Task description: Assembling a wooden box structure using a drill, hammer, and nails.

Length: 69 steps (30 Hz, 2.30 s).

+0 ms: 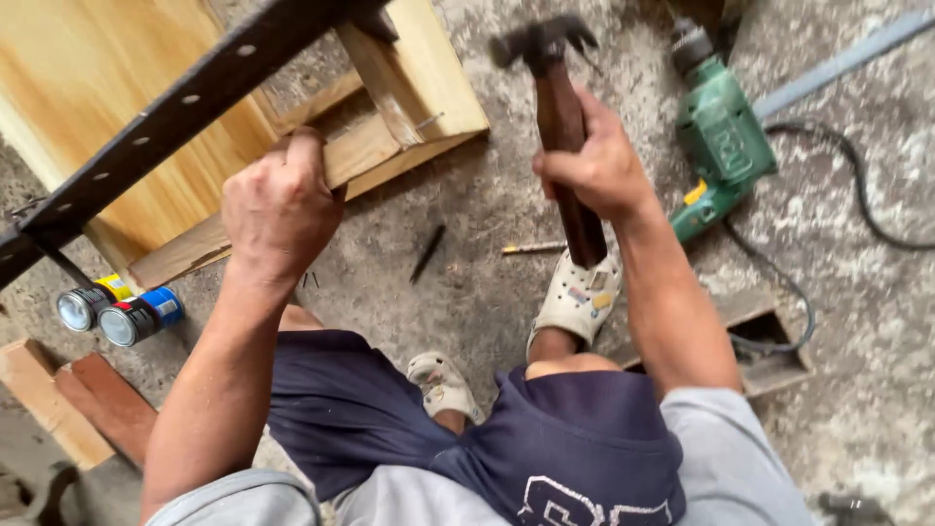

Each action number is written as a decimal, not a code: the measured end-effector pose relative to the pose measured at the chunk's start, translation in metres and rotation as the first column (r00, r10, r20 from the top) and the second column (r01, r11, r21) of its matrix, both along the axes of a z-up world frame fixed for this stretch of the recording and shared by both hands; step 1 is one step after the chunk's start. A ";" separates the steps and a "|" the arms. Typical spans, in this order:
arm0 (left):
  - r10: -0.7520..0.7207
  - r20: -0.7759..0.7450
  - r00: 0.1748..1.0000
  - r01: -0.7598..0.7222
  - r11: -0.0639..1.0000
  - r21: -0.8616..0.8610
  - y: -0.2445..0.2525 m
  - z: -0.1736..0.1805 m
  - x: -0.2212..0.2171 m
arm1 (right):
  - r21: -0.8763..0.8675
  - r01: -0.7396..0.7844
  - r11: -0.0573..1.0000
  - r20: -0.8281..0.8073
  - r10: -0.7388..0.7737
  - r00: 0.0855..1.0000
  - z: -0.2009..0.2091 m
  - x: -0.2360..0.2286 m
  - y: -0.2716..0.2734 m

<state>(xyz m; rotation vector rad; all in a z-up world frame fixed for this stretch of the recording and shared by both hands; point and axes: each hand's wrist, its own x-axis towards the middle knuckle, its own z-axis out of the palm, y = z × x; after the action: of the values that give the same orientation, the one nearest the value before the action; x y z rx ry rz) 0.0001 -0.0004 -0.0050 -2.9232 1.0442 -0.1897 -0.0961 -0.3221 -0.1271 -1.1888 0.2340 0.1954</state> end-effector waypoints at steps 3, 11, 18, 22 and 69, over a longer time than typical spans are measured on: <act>-0.013 -0.077 0.997 0.012 1.000 -0.010 0.005 -0.002 0.001 | -0.242 -0.129 0.962 -0.007 0.131 0.991 0.022 0.007 0.004; 0.003 -0.034 0.999 -0.002 1.000 0.019 0.000 0.007 -0.001 | -0.037 0.055 0.998 0.268 -0.044 0.962 0.004 -0.032 0.003; -0.050 -0.018 0.999 0.050 0.999 0.010 0.004 -0.002 0.001 | -0.436 0.330 0.837 0.324 -0.196 0.926 0.012 -0.071 0.058; -0.028 -0.082 0.996 0.026 0.999 -0.020 0.003 0.000 0.002 | -0.316 0.447 0.837 0.399 -0.311 0.863 0.011 -0.071 0.057; -0.027 -0.116 0.993 0.030 0.999 0.028 0.018 -0.015 0.006 | -0.015 0.378 0.926 0.349 -0.350 0.869 0.042 -0.035 0.024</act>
<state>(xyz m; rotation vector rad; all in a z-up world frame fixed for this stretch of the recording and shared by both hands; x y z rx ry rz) 0.0064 0.0176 -0.0199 -2.9243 1.0940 -0.0056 -0.1310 -0.2978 -0.0853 -1.2165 0.1580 -0.3566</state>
